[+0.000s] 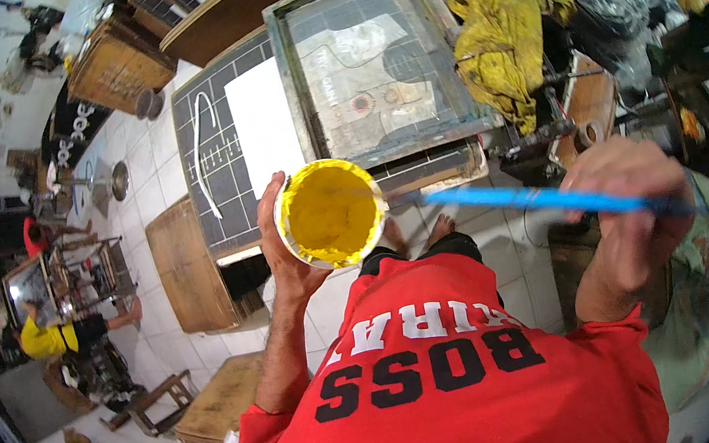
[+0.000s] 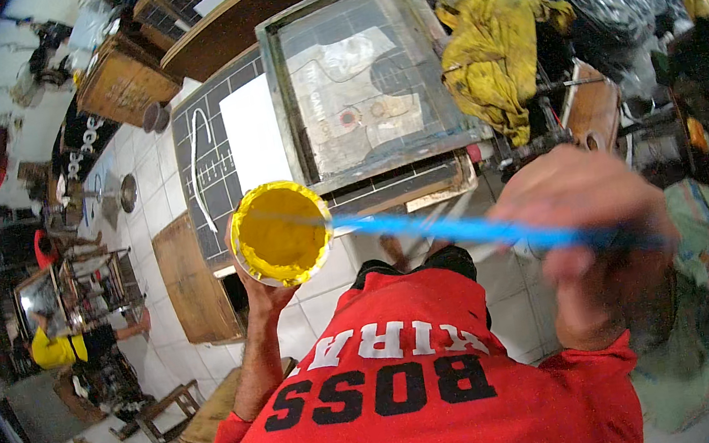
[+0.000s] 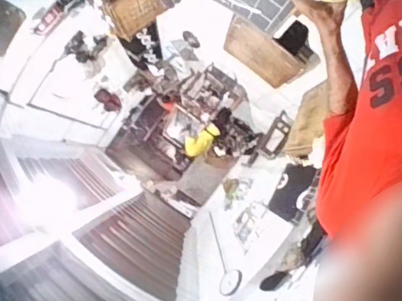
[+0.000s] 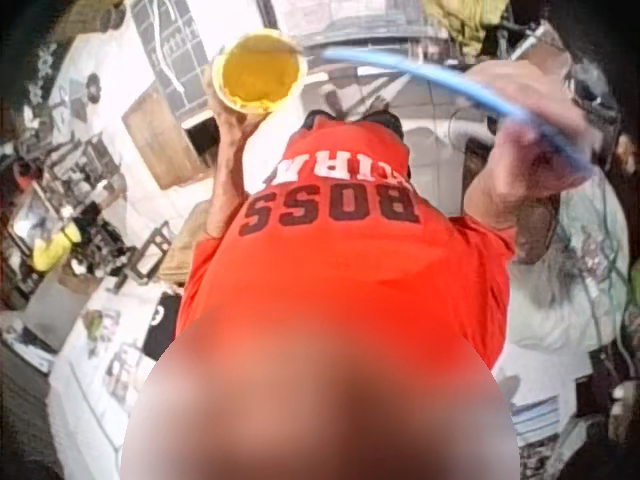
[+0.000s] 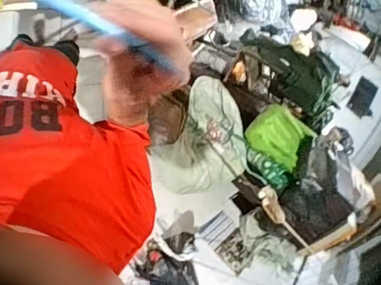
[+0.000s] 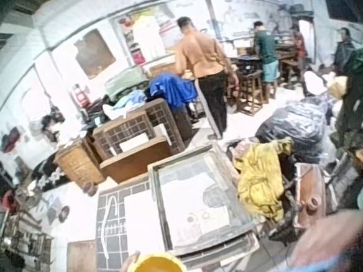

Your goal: The person opens paint containers, stirs yellow paint with a spatula, and carries the paint to a screen printing station. They place a white t-shirt under a screen, apply yellow paint with a squeegee, and pull the paint across the screen to print a design. The person repeats the process on multiple shirts.

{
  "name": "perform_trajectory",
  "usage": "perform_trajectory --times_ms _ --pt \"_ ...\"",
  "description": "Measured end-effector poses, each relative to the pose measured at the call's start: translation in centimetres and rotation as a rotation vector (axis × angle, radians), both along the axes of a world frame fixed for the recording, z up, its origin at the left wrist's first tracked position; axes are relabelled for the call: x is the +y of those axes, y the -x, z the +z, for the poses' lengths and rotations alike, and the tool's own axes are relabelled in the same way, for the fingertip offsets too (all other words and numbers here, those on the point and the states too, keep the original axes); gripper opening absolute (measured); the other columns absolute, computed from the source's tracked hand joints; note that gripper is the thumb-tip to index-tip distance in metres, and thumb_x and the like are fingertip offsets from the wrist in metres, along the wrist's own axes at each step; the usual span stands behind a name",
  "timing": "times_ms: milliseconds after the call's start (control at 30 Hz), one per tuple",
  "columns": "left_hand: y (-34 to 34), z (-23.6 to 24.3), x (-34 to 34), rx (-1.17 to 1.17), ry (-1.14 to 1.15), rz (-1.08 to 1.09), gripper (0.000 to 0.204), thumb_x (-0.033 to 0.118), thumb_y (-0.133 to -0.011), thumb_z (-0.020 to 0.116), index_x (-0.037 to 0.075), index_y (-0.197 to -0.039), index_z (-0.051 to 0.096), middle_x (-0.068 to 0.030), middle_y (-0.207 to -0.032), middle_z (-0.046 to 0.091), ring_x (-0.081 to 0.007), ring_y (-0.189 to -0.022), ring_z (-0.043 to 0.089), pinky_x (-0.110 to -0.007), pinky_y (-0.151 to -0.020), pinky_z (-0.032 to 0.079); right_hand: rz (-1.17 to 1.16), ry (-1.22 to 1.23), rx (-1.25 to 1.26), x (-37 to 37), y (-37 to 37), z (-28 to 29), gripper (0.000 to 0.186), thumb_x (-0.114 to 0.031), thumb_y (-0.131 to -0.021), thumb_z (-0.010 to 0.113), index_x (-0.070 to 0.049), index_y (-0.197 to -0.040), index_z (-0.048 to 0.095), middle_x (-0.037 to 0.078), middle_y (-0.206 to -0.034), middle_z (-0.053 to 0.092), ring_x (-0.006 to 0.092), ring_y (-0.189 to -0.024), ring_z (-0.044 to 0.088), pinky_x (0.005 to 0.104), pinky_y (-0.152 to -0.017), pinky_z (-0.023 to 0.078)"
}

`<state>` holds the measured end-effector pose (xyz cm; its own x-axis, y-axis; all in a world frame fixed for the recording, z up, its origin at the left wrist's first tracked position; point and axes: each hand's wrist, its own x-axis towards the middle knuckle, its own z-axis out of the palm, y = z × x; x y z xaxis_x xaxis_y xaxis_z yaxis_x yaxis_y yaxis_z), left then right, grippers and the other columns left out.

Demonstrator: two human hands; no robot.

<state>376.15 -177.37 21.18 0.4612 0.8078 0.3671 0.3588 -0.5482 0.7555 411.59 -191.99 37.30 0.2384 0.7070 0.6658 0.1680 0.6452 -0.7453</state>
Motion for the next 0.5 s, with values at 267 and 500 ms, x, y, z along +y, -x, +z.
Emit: perform_trajectory --times_ms 267,500 --pt "-2.4 1.3 0.2 -0.111 -0.104 0.014 0.117 0.041 -0.067 0.096 0.007 -0.156 0.027 -0.0204 -0.159 0.037 -0.0316 -0.143 0.044 -0.048 -0.12 0.037 0.198 -0.025 -0.599 8.3 5.7 -0.1 0.019 -0.003 -0.085 0.076 0.002 -0.103 0.073 0.013 -0.086 0.073 0.0286 -0.067 0.07 0.0361 -0.061 0.057" --pt "-4.1 2.6 -0.7 -0.061 -0.45 0.314 0.103 0.032 -0.074 0.092 0.008 -0.153 0.031 -0.0241 -0.152 0.043 -0.0395 -0.141 0.045 -0.053 -0.117 0.038 0.136 0.279 -0.249 8.3 4.8 -0.2 0.012 -0.008 -0.089 0.079 -0.003 -0.099 0.073 0.012 -0.087 0.074 0.0238 -0.066 0.071 0.0315 -0.058 0.054"
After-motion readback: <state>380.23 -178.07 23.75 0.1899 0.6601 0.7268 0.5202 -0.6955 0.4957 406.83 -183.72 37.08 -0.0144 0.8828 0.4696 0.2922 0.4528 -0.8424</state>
